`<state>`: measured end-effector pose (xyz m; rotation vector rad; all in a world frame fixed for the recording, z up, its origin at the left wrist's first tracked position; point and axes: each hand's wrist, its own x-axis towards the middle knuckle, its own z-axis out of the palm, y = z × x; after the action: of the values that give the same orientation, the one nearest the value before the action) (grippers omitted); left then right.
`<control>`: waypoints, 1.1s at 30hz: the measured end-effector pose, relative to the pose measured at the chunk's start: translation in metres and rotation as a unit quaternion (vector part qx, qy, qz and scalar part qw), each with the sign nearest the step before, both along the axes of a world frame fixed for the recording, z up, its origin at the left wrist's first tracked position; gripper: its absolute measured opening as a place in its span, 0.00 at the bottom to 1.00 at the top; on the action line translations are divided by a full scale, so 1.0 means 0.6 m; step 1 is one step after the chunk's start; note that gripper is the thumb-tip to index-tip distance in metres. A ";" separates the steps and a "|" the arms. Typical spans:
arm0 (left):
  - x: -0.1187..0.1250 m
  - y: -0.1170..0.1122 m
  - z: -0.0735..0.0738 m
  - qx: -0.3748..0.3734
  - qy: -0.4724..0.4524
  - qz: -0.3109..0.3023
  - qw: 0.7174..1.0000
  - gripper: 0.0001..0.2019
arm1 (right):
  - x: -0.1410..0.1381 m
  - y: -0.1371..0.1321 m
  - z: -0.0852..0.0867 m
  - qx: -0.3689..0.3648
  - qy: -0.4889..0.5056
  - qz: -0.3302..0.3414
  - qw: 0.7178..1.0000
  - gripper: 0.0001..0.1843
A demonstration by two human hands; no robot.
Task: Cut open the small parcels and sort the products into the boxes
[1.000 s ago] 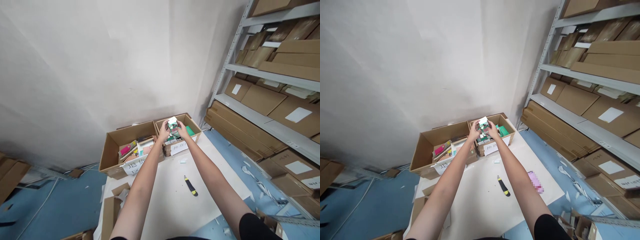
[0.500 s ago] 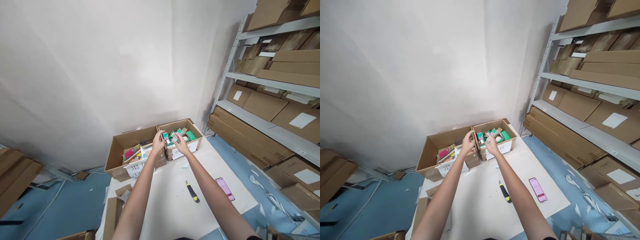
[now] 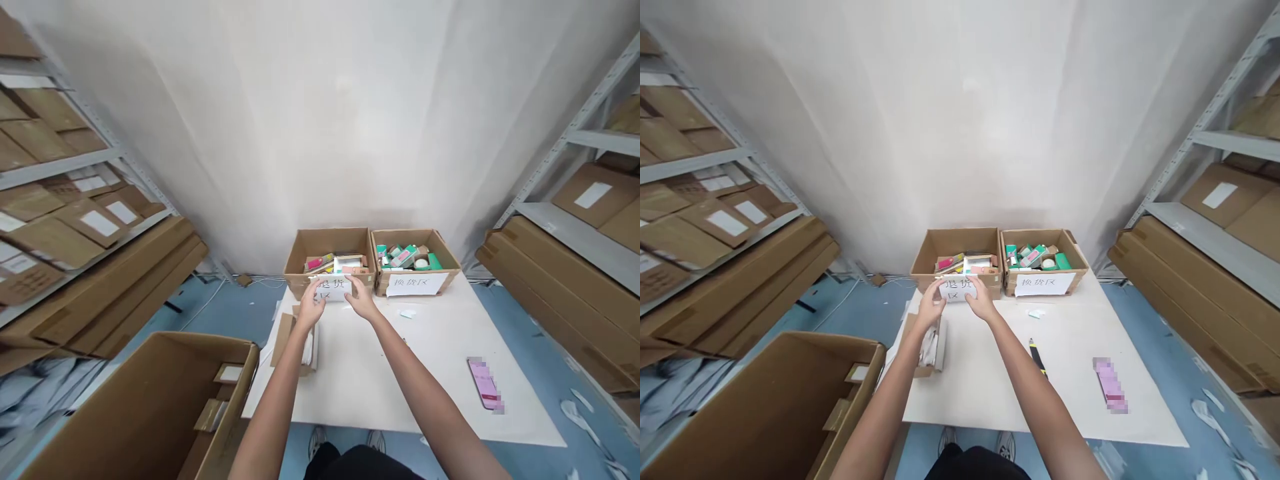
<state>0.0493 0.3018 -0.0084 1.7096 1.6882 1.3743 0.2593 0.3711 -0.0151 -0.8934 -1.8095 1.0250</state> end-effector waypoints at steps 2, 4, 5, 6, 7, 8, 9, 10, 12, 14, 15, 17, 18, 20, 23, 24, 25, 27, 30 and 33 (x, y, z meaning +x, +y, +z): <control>-0.042 -0.040 -0.025 -0.020 0.003 0.018 1.000 0.31 | -0.038 -0.033 -0.016 -0.013 -0.007 0.013 1.000 0.34; -0.082 -0.075 -0.056 -0.056 0.011 0.032 0.998 0.30 | -0.078 -0.067 -0.039 -0.031 -0.013 0.019 0.999 0.34; -0.100 -0.092 -0.074 -0.080 0.019 0.035 0.996 0.29 | -0.100 -0.085 -0.053 -0.045 -0.015 0.020 0.999 0.33; -0.117 -0.107 -0.093 -0.108 0.030 0.032 0.993 0.27 | -0.124 -0.103 -0.070 -0.064 -0.016 0.023 0.998 0.32; -0.132 -0.122 -0.113 -0.138 0.044 0.022 0.989 0.26 | -0.149 -0.121 -0.089 -0.086 -0.018 0.030 0.996 0.32; -0.145 -0.137 -0.136 -0.169 0.060 0.007 0.984 0.25 | -0.173 -0.140 -0.110 -0.109 -0.023 0.041 0.993 0.31; -0.156 -0.152 -0.159 -0.199 0.078 -0.009 0.977 0.24 | -0.196 -0.158 -0.132 -0.128 -0.032 0.054 0.990 0.30; -0.165 -0.168 -0.183 -0.229 0.099 -0.023 0.968 0.23 | -0.217 -0.177 -0.156 -0.141 -0.049 0.067 0.987 0.30; -0.179 -0.200 -0.232 -0.286 0.147 -0.040 0.946 0.22 | -0.247 -0.212 -0.203 -0.144 -0.116 0.080 0.979 0.28; -0.188 -0.232 -0.276 -0.332 0.198 -0.053 0.921 0.22 | -0.255 -0.245 -0.246 -0.138 -0.220 0.064 0.964 0.26; -0.191 -0.247 -0.295 -0.343 0.220 -0.064 0.911 0.22 | -0.253 -0.261 -0.266 -0.137 -0.275 0.051 0.950 0.26; -0.195 -0.271 -0.324 -0.340 0.258 -0.092 0.900 0.21 | -0.239 -0.291 -0.298 -0.137 -0.361 0.033 0.922 0.27; -0.194 -0.279 -0.332 -0.331 0.274 -0.099 0.898 0.19 | -0.231 -0.304 -0.312 -0.133 -0.388 0.031 0.912 0.29; -0.190 -0.289 -0.338 -0.309 0.297 -0.091 0.899 0.12 | -0.217 -0.327 -0.331 -0.117 -0.418 0.028 0.901 0.31; -0.172 -0.290 -0.321 -0.273 0.313 -0.068 0.907 0.10 | -0.206 -0.343 -0.341 -0.087 -0.433 -0.033 0.897 0.22; -0.165 -0.288 -0.310 -0.258 0.313 -0.067 0.912 0.11 | -0.202 -0.343 -0.338 -0.074 -0.430 -0.065 0.897 0.19; -0.156 -0.286 -0.298 -0.241 0.312 -0.067 0.916 0.11 | -0.197 -0.341 -0.332 -0.058 -0.422 -0.093 0.900 0.17; -0.136 -0.279 -0.272 -0.205 0.309 -0.061 0.927 0.11 | -0.178 -0.332 -0.312 -0.015 -0.396 -0.134 0.908 0.15; -0.090 -0.258 -0.229 -0.134 0.304 -0.046 0.942 0.10 | -0.124 -0.317 -0.265 0.052 -0.352 -0.183 0.916 0.13; -0.018 -0.224 -0.180 -0.047 0.296 -0.060 0.952 0.09 | -0.040 -0.315 -0.207 0.096 -0.319 -0.256 0.907 0.12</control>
<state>0.0383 0.1677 -0.1163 2.2733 1.8565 0.7439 0.2351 0.1824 -0.1390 -1.5961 -1.9702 0.2103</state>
